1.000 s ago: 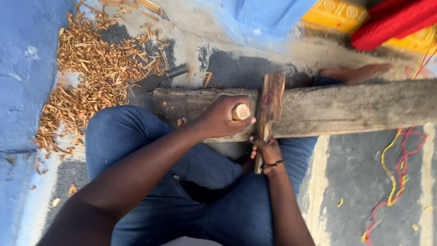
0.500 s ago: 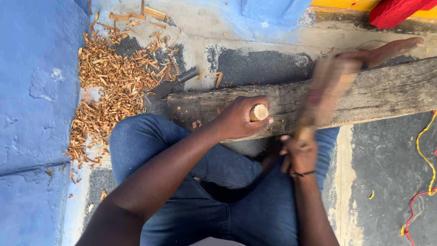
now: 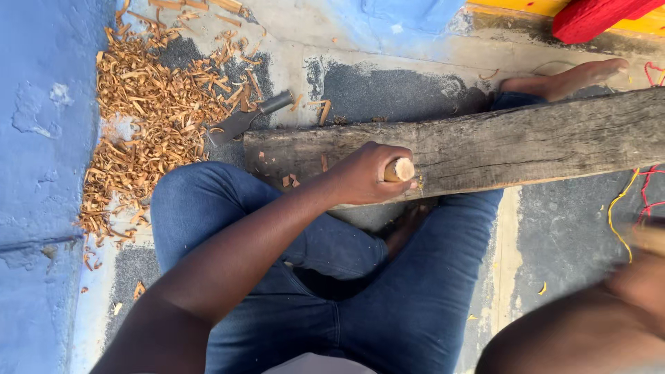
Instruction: The person sits on the floor and uses a wooden mallet to strike a chisel, carving a small cylindrical piece of wood held in their left hand. Wood shavings accumulate on the floor as the person repeatedly shapes the wood.
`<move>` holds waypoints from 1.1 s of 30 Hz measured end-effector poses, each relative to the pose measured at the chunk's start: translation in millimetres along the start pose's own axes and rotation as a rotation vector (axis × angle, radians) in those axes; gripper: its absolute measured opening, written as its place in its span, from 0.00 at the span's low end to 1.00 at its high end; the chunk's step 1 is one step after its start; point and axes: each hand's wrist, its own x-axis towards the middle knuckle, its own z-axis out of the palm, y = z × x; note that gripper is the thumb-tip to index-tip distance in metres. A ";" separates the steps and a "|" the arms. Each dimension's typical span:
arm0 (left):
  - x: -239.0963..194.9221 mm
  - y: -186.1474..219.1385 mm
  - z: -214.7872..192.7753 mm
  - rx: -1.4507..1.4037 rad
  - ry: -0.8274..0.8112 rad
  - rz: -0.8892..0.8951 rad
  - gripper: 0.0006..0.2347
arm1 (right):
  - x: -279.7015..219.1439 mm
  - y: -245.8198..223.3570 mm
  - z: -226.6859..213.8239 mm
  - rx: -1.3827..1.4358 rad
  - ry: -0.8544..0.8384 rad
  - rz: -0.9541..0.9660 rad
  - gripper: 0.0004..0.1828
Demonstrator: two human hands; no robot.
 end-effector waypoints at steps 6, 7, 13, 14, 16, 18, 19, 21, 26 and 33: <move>-3.5 -7.4 8.4 0.068 0.200 0.245 0.16 | -117.7 -10.3 76.7 -0.265 -0.578 -0.103 0.14; -3.4 -7.3 6.4 0.070 0.124 0.106 0.15 | -132.9 -21.3 80.1 -0.141 -0.524 0.007 0.20; -0.4 -0.8 4.1 0.054 0.033 -0.012 0.13 | -120.8 -50.2 49.1 0.132 -0.166 0.418 0.14; 2.2 -1.2 4.2 0.059 0.024 -0.010 0.13 | -108.4 -56.3 40.0 0.277 -0.056 0.416 0.10; 8.4 -3.4 6.6 0.019 -0.020 -0.025 0.13 | -61.5 -63.5 29.2 0.616 0.072 0.230 0.17; 7.3 -6.8 9.5 0.016 -0.026 -0.031 0.13 | -8.3 -70.7 4.9 1.072 0.085 0.382 0.18; 8.5 -8.5 9.8 0.035 -0.011 -0.026 0.14 | -7.4 -77.0 4.6 0.887 0.069 0.318 0.17; 9.4 -9.4 10.7 0.049 0.007 -0.017 0.16 | -11.4 -79.1 8.3 0.526 0.041 0.177 0.17; 9.5 -6.7 12.2 0.065 -0.010 -0.073 0.13 | -68.1 -40.6 57.9 -0.757 -0.127 -0.383 0.08; -41.6 9.9 -1.6 0.035 -0.065 0.066 0.11 | -140.2 -23.9 89.1 -0.269 -0.376 0.184 0.27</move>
